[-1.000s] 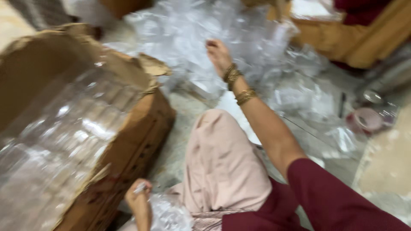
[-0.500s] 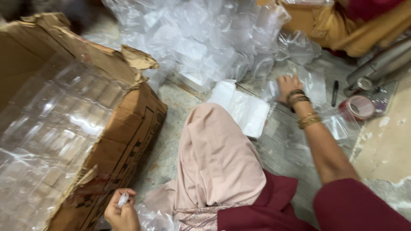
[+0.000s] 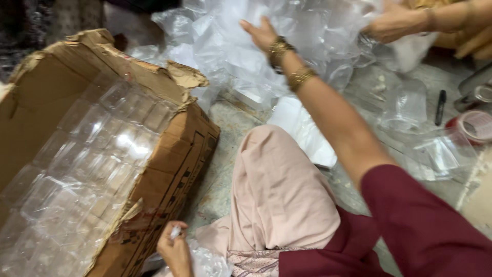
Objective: The person sits on the floor and removes clear plastic containers from plastic bags one at a time, then stacks the containers into an open cardboard box. They occasionally set a filled bag aside and reach for another bag of containers.
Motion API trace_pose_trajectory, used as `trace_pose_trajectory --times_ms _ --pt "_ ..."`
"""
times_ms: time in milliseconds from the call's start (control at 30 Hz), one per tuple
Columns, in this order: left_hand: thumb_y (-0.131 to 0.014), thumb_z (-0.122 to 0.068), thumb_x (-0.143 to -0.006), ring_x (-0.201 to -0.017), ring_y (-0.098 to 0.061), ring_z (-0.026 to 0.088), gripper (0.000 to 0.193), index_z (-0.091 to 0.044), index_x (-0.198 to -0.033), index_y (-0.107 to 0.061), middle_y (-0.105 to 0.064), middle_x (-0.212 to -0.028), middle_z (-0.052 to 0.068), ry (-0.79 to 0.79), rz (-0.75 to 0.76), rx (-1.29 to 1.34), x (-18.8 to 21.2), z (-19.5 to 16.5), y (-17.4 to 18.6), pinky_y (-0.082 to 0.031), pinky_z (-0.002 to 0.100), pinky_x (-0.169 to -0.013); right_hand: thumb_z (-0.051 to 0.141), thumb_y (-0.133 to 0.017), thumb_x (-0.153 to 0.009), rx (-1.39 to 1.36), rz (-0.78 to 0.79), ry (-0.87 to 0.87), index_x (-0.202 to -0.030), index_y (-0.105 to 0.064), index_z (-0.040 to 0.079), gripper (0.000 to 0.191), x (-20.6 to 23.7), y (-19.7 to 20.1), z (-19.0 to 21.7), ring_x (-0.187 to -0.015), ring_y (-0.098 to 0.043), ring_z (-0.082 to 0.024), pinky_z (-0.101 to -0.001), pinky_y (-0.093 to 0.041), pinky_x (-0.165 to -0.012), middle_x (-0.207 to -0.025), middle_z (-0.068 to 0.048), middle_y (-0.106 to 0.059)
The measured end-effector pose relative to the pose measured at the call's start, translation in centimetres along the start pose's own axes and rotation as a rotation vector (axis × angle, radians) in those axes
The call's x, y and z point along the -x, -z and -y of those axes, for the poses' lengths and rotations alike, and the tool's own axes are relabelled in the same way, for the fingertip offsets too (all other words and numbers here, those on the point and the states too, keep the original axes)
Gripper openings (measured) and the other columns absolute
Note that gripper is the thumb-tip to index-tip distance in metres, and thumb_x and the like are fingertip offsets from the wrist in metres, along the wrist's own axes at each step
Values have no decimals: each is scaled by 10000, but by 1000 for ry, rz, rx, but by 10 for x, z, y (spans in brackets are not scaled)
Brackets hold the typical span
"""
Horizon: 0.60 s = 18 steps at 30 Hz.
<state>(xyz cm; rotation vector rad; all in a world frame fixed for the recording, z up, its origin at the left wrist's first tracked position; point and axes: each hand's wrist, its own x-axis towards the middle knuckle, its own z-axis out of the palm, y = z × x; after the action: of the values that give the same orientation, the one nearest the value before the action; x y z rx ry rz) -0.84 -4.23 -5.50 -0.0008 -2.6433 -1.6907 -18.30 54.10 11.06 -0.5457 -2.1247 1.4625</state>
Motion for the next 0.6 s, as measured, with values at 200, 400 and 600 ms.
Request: trace_pose_trajectory --times_ms 200,400,600 --pt "-394 143 -811 -619 -440 165 304 34 -914 -658 -545 -715 86 61 86 166 -8 84 26 -324 290 -601 306 -769 -897 -92 14 285 -1503 -362 49 774 64 -32 -16 -1297 -525 -281 -408 -488 -1047 -1473 -189 -455" --pt "-466 33 -838 -645 -564 238 336 11 -1159 -565 -635 -793 165 365 190 448 -70 81 54 -427 350 -606 417 -809 -770 956 -184 -104 -1370 -575 147 698 178 113 -106 -1272 -492 -380 -521 -395 -1057 -1355 -207 -527" --pt "-539 -78 -866 -671 -688 312 546 -13 -1404 -473 -725 -872 244 123 106 634 -69 -33 94 -530 411 -611 529 -859 -708 1220 -295 -652 -1550 -332 59 1099 248 285 -197 -1350 -440 -504 -590 -394 -1067 -1498 -354 -403"
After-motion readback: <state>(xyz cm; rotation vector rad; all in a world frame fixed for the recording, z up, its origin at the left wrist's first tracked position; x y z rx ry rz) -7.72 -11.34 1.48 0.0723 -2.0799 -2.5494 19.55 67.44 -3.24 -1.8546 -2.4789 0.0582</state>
